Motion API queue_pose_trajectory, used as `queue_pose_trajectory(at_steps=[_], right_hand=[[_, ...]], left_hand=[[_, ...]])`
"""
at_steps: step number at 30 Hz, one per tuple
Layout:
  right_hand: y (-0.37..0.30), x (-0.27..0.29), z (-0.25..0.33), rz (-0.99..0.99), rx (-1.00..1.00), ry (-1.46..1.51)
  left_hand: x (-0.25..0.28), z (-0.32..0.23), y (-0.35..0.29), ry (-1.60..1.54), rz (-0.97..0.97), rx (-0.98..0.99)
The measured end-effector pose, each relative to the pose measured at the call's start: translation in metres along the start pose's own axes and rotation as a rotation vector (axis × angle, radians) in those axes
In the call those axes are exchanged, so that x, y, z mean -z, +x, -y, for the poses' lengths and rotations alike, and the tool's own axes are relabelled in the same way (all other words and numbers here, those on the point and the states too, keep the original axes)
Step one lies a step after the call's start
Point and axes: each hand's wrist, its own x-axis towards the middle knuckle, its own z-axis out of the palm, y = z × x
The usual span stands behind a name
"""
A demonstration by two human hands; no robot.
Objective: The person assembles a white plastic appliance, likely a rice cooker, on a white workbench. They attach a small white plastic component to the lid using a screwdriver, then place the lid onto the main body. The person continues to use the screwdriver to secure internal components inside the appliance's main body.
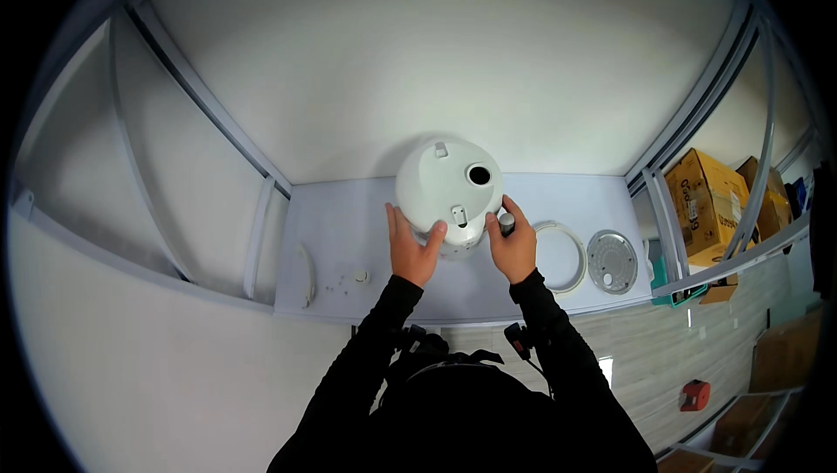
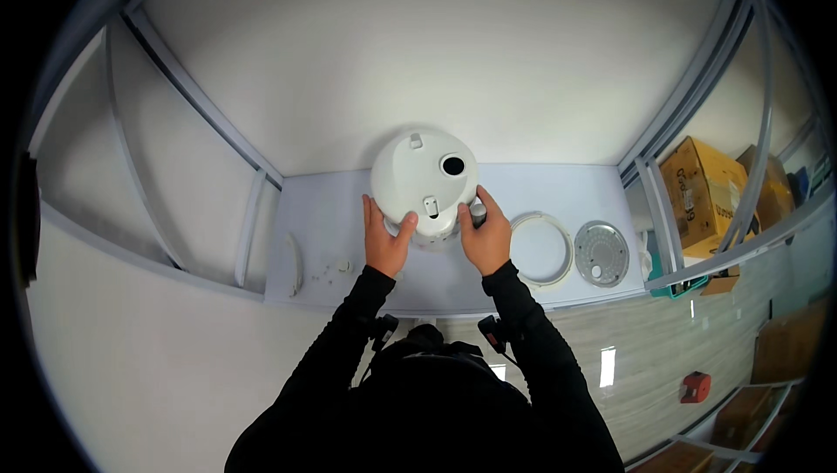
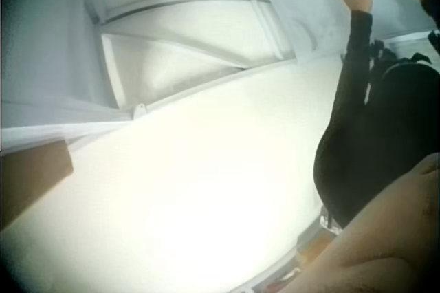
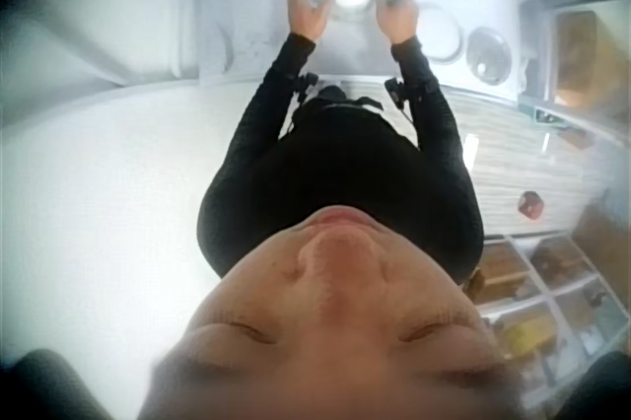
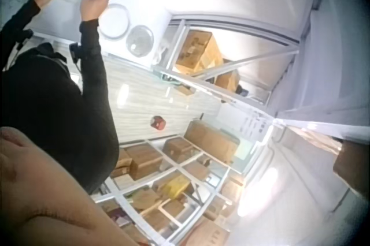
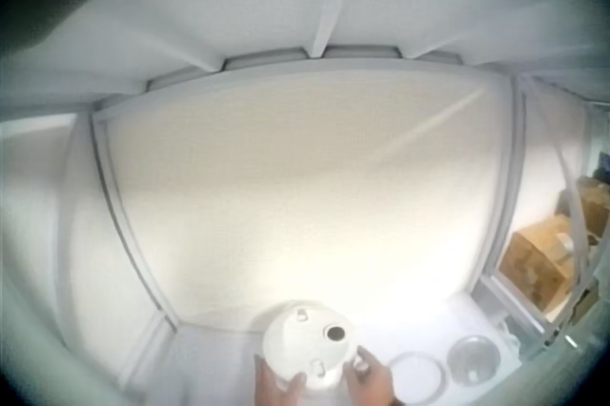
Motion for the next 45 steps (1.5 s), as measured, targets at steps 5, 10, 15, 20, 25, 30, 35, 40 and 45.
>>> queue_pose_trajectory(at_steps=[5,10,15,20,25,30,35,40,45], right_hand=[[-0.001,-0.001,0.004,-0.015,0.008,-0.018],[-0.002,0.0,0.009,-0.019,-0.031,-0.063],[-0.002,-0.001,0.006,-0.025,0.009,-0.113],[-0.001,-0.004,-0.008,-0.008,-0.002,0.014],[0.002,-0.005,-0.013,0.036,-0.12,0.19],[0.007,0.007,-0.028,0.076,-0.073,0.064],[-0.017,0.023,-0.006,0.041,-0.123,-0.003],[-0.046,0.06,0.016,0.128,-0.106,-0.1],[-0.052,0.078,-0.002,0.258,-0.061,0.006]], left_hand=[[-0.005,0.005,-0.003,0.007,-0.045,0.034],[-0.004,0.0,-0.003,0.004,-0.041,0.044],[-0.005,0.004,-0.003,0.031,-0.062,0.031],[-0.006,-0.002,-0.001,-0.313,-0.049,0.08],[0.003,0.02,0.0,0.077,0.01,-0.041],[0.006,0.016,-0.007,0.029,0.029,-0.085],[0.014,0.01,-0.023,-0.126,0.067,-0.082],[0.03,0.004,-0.045,-0.252,0.176,-0.067],[0.027,0.022,-0.062,-0.329,0.17,-0.005]])
